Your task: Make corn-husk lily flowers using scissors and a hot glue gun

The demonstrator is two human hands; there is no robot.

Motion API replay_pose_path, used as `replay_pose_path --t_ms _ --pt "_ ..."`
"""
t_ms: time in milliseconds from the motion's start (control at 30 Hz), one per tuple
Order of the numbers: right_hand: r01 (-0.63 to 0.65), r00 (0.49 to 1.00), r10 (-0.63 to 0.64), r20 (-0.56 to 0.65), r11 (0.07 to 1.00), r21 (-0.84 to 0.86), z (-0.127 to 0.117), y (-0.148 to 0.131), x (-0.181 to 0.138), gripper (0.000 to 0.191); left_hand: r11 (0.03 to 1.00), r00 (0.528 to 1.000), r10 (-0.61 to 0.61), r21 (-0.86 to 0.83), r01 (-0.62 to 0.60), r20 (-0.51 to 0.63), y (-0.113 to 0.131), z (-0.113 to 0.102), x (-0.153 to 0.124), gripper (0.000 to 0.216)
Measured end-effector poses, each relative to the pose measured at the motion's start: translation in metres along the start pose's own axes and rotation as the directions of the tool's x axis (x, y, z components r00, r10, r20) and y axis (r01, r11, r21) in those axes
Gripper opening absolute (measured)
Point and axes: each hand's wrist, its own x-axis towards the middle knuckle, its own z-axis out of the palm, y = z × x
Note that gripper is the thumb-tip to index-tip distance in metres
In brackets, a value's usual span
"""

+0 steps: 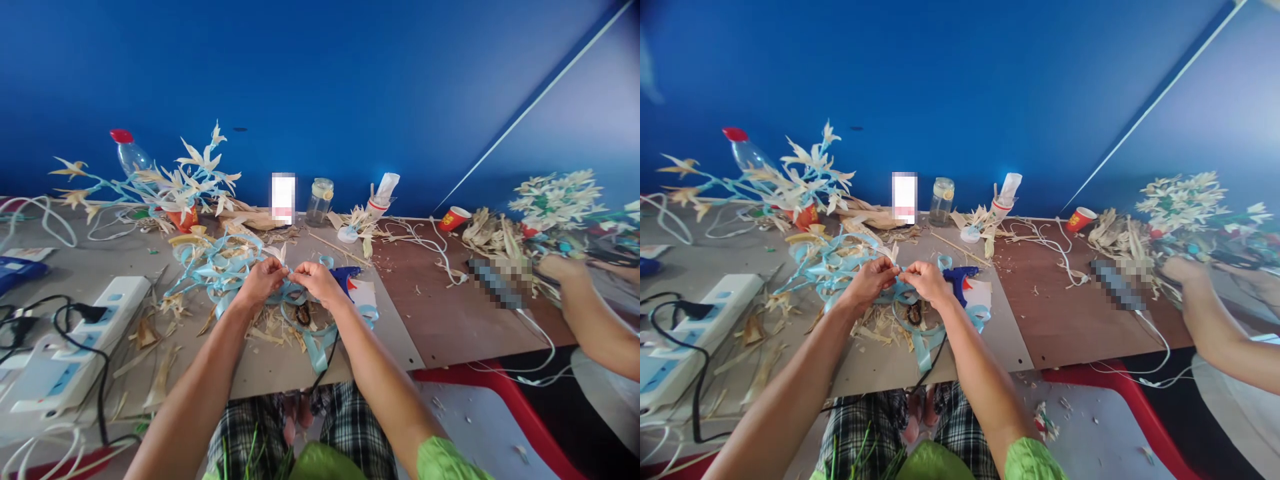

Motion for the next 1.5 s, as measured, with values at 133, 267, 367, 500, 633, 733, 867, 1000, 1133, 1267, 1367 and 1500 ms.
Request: replay_pose_path --t_ms 133,267,367,500,633,733,867,1000,1133,1267,1367,1500 --pt "-0.024 0.997 0.015 0.076 0.993 0.113 -0.004 -0.009 -0.004 0.032 1.000 1.000 0.022 0.010 -0.022 0.006 0.003 -0.001 -0.001 0.031" --pt "0.001 0.994 -0.002 0.111 1.000 0.008 -0.013 -0.014 -0.008 0.031 1.000 1.000 0.006 0.012 -0.006 0.009 0.004 0.000 -0.003 0.031" --pt "0.047 0.992 -0.031 0.121 0.991 -0.124 -0.023 -0.013 -0.011 0.025 1.000 1.000 -0.008 0.023 0.007 0.028 0.004 0.001 -0.004 0.031" --pt "0.078 0.996 -0.064 0.061 0.964 -0.254 -0.043 -0.010 -0.018 0.021 0.997 0.999 -0.025 0.068 0.023 0.043 0.003 0.001 -0.004 0.031" --pt "0.066 0.990 -0.107 -0.094 0.930 -0.363 -0.073 -0.004 -0.027 0.025 0.996 0.998 -0.038 0.087 0.032 0.059 0.001 0.001 -0.003 0.032" --pt "-0.066 0.971 -0.059 -0.233 0.867 -0.494 -0.095 0.001 -0.031 0.025 0.993 0.995 -0.057 0.110 0.048 0.085 -0.001 0.000 -0.001 0.033" --pt "-0.253 0.949 0.049 -0.311 0.705 -0.662 -0.108 0.008 -0.028 0.026 0.994 0.992 -0.065 0.091 0.055 0.110 -0.002 0.000 -0.001 0.033" --pt "-0.360 0.930 0.156 -0.332 0.569 -0.739 -0.098 0.011 -0.021 0.037 0.994 0.992 -0.081 0.087 0.073 0.099 -0.001 0.001 -0.002 0.033" --pt "-0.362 0.929 0.116 -0.350 0.475 -0.802 -0.084 0.005 -0.023 0.062 0.994 0.994 -0.077 0.078 0.071 0.080 0.001 0.002 -0.003 0.033" --pt "-0.338 0.941 0.163 -0.297 0.419 -0.843 -0.079 -0.003 -0.027 0.079 0.996 0.995 -0.065 0.072 0.060 0.076 0.001 0.001 -0.002 0.033" --pt "-0.331 0.943 0.184 -0.278 0.404 -0.853 -0.079 -0.004 -0.026 0.079 0.996 0.994 -0.069 0.071 0.063 0.087 -0.001 0.000 -0.001 0.032" --pt "-0.363 0.931 0.209 -0.300 0.431 -0.826 -0.080 0.003 -0.022 0.073 0.996 0.992 -0.082 0.055 0.077 0.091 -0.005 -0.001 0.001 0.032"
